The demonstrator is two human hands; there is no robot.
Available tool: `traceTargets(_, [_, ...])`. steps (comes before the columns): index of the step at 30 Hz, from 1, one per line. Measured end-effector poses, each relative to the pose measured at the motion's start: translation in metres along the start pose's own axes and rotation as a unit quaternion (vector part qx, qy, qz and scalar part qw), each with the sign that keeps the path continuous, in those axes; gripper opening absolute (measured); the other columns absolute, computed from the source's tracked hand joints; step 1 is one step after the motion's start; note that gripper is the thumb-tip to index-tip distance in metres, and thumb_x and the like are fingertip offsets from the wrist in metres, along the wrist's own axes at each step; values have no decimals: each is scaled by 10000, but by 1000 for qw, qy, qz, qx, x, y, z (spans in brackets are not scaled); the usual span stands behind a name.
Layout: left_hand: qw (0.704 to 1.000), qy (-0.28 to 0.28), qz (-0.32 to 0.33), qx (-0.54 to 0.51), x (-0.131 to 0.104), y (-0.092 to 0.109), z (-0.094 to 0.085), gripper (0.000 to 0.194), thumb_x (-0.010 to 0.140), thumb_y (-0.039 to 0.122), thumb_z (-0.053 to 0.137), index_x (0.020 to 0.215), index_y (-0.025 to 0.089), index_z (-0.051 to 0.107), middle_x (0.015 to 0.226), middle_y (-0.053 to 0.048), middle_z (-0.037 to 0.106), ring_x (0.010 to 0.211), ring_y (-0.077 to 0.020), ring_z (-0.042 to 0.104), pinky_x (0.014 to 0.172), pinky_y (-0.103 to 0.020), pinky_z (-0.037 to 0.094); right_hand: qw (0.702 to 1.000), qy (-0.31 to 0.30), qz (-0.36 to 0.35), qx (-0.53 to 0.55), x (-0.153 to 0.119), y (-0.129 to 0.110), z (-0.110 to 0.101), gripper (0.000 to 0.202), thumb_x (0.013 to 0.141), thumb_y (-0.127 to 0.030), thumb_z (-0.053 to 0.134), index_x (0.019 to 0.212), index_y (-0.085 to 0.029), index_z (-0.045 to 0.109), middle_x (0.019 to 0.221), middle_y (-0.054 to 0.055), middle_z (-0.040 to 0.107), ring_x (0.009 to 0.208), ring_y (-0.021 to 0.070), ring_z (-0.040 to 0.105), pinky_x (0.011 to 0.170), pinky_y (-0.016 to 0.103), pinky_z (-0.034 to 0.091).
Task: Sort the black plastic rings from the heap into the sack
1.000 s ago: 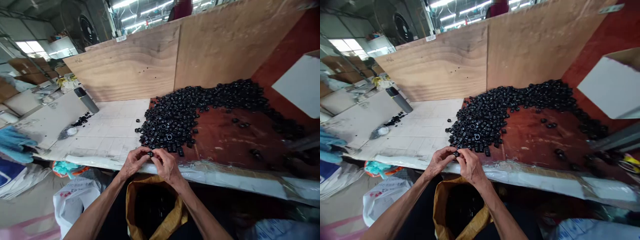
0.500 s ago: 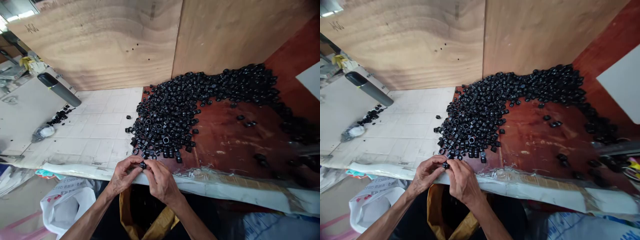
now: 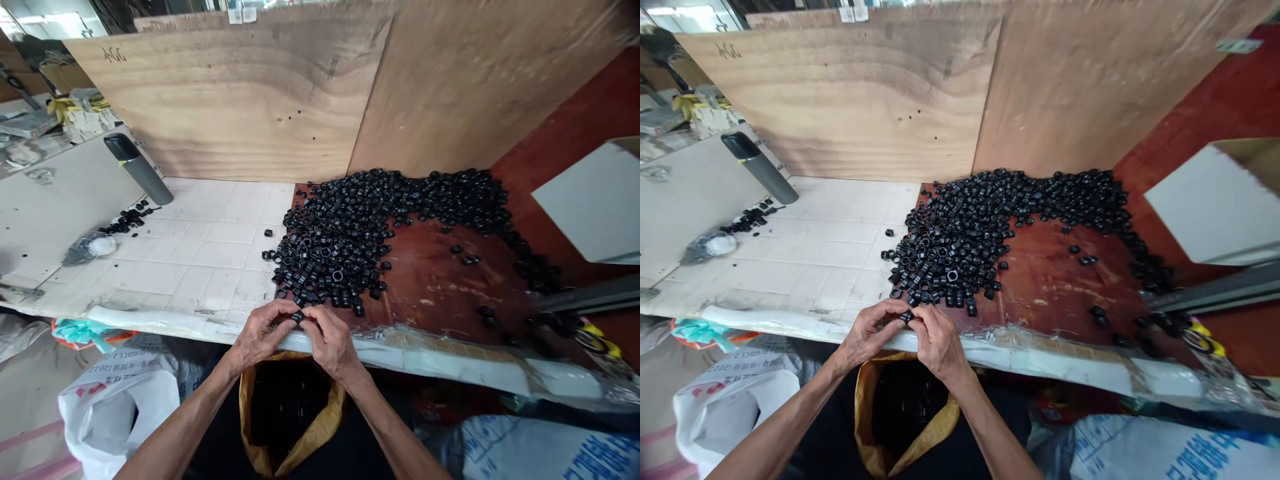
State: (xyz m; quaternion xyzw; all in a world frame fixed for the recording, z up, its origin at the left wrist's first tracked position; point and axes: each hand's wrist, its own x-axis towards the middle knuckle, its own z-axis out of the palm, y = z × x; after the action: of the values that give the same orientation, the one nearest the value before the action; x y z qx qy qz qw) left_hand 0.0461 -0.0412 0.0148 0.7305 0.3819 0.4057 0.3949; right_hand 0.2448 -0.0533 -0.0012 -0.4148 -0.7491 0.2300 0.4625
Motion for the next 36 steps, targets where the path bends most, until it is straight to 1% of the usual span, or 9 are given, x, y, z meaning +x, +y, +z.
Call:
traceTargets(8, [980, -17, 132, 145, -10, -1, -1, 321, 1007, 114, 499, 1307, 211, 556, 1233, -123, 686, 1175, -217, 664, 1013, -398, 559, 993, -41, -16, -111, 2, -6, 2, 91, 963, -162, 504, 939, -186, 588, 856, 61, 652, 796, 220, 588, 792, 357, 438])
traceTargets(13, [973, -75, 139, 165, -32, 21, -20, 292, 967, 81, 539, 1231, 197, 585, 1121, -118, 703, 1059, -225, 664, 899, -389, 574, 993, -85, -73, -44, 2, -10, -4, 140, 938, -212, 584, 799, -200, 582, 779, 31, 620, 769, 197, 571, 752, 334, 430])
traceTargets(17, [974, -147, 86, 150, -32, 42, -28, 158, 923, 189, 641, 1079, 209, 654, 995, -88, 705, 987, -245, 647, 853, -390, 560, 997, 69, 38, -13, 0, 1, 0, 120, 965, -179, 515, 881, -196, 598, 841, 30, 584, 710, 162, 563, 662, 291, 462])
traceTargets(19, [982, -94, 32, 162, -20, 38, -22, 109, 932, 245, 645, 1035, 214, 662, 971, -69, 684, 890, -214, 648, 798, -355, 560, 985, 137, 91, -54, -1, 10, 6, 114, 940, -144, 507, 973, -188, 608, 937, 54, 583, 739, 172, 577, 665, 301, 493])
traceTargets(23, [973, 45, -15, 228, 12, 5, 5, 215, 899, 247, 682, 1111, 225, 651, 1003, -36, 646, 735, -156, 625, 714, -300, 549, 975, 129, 123, -131, 0, 20, 15, 288, 903, -121, 555, 1178, -177, 619, 1056, 93, 593, 841, 216, 618, 751, 354, 549])
traceTargets(26, [958, 63, -29, 277, 25, -14, 21, 239, 859, 196, 706, 1091, 226, 657, 1045, -47, 667, 812, -193, 669, 731, -308, 547, 974, 110, 112, -163, 2, 19, 17, 261, 924, -127, 555, 1165, -185, 637, 1034, 92, 602, 894, 233, 630, 797, 359, 555])
traceTargets(30, [963, 59, -27, 262, 20, -16, 20, 247, 836, 124, 660, 1066, 216, 657, 920, -34, 689, 846, -219, 678, 771, -332, 542, 974, 71, 102, -192, 2, 15, 17, 150, 923, -112, 548, 983, -195, 658, 964, 74, 614, 858, 217, 631, 771, 319, 541])
traceTargets(33, [983, 43, -46, 173, 14, -10, 11, 292, 822, 126, 656, 1102, 209, 648, 800, 12, 655, 735, -166, 645, 745, -300, 532, 978, 55, 107, -169, 2, 13, 16, 206, 896, -105, 564, 1074, -169, 643, 967, 82, 635, 855, 226, 642, 787, 341, 550])
traceTargets(36, [995, 36, -93, 16, 14, -6, 5, 291, 830, 166, 675, 1119, 184, 644, 843, -1, 673, 752, -142, 648, 759, -281, 535, 992, 45, 85, -76, 3, 11, 9, 320, 907, -129, 558, 1221, -160, 612, 1086, 109, 643, 901, 220, 656, 783, 337, 572])
